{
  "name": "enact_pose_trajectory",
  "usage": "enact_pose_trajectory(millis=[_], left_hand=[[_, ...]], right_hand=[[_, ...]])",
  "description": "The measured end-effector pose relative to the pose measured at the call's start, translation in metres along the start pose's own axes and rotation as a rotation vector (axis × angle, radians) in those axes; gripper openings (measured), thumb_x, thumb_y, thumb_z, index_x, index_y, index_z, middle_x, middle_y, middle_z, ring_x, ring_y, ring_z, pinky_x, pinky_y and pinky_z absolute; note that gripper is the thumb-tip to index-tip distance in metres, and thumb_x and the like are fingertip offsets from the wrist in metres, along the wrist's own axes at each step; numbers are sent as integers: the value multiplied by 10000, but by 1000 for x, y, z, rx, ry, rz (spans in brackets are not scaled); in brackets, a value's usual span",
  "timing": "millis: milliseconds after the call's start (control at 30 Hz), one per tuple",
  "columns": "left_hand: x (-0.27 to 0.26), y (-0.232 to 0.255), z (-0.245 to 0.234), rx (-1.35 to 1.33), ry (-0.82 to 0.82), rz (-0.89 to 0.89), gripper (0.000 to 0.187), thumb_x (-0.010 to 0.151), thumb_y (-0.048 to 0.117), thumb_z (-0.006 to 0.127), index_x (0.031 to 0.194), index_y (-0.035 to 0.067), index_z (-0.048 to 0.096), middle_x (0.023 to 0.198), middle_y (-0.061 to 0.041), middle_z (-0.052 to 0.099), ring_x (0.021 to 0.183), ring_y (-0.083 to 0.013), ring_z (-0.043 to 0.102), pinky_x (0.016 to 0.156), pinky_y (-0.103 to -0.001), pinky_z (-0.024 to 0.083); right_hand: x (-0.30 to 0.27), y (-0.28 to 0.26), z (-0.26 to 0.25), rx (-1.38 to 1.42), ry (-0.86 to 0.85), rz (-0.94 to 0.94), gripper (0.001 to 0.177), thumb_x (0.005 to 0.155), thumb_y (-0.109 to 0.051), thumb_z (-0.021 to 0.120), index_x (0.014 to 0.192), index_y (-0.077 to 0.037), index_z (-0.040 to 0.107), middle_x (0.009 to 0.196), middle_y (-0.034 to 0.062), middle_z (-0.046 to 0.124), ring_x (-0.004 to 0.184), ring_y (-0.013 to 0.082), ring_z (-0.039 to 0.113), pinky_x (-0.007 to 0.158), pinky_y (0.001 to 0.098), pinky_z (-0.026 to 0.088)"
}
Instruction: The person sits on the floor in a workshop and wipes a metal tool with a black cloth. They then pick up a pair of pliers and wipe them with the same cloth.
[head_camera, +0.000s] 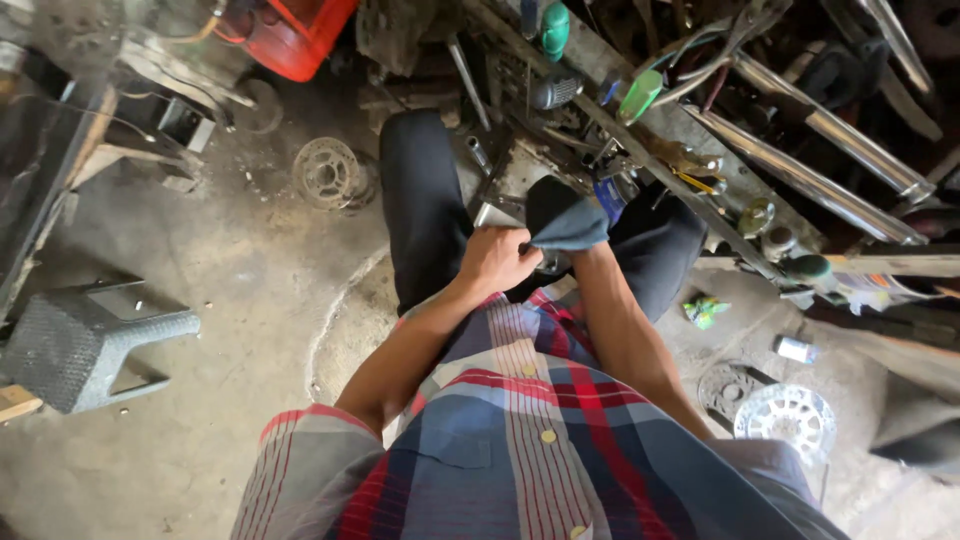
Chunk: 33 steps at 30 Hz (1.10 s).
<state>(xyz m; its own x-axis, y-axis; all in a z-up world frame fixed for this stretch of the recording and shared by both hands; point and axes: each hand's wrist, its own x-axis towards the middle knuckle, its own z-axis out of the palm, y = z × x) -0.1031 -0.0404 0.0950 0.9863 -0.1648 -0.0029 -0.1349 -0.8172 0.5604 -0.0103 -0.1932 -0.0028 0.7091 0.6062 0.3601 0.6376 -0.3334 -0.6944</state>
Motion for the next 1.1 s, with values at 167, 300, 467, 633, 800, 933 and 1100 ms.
enact_pose_trajectory(millis=[167,300,467,633,800,933,1100], left_hand=[[-11,6,-5,-28,-16,54,287,808,332,717,718,61,689,693,-182,688,647,-390,684,625,-501,542],[-17,7,-6,-27,-43,83,292,821,319,712,709,51,678,722,-176,698,668,-387,687,643,-505,541],[-18,7,-5,-22,-78,109,269,807,316,715,724,61,698,723,-176,699,667,-389,686,635,-507,538],[-16,11,-9,-5,-201,80,248,804,322,717,750,80,723,711,-178,698,668,-388,687,629,-502,543],[-4,-9,5,-30,-277,74,244,814,329,718,788,86,724,709,-170,699,683,-374,692,650,-484,550],[3,-25,8,-37,-362,61,277,836,368,719,812,92,721,743,-159,713,705,-354,702,661,-470,554],[53,-12,-66,-178,-730,32,397,910,434,737,1097,85,699,1007,-138,738,949,-286,695,794,-405,533]], right_hand=[[25,-57,-48,-359,59,-101,159,722,-258,665,780,-110,663,783,105,624,773,308,633,616,413,487],[34,-94,-65,-635,101,-169,152,671,-299,671,696,-154,636,727,85,598,741,301,628,554,419,466],[37,-111,-79,-754,159,-181,180,631,-342,663,658,-168,626,675,92,584,697,319,602,566,436,476],[25,-111,-81,-766,87,-66,180,667,-315,651,682,-136,649,718,118,612,732,326,617,628,433,495],[40,-91,-82,-718,-54,84,185,745,-252,635,736,-77,692,812,158,665,811,329,653,726,420,523],[69,-81,-92,-657,-65,148,180,756,-263,645,758,-91,696,819,148,667,808,323,654,718,418,521],[135,-40,-134,-645,63,203,173,774,-281,661,795,-114,703,830,131,672,804,313,655,705,415,517]])
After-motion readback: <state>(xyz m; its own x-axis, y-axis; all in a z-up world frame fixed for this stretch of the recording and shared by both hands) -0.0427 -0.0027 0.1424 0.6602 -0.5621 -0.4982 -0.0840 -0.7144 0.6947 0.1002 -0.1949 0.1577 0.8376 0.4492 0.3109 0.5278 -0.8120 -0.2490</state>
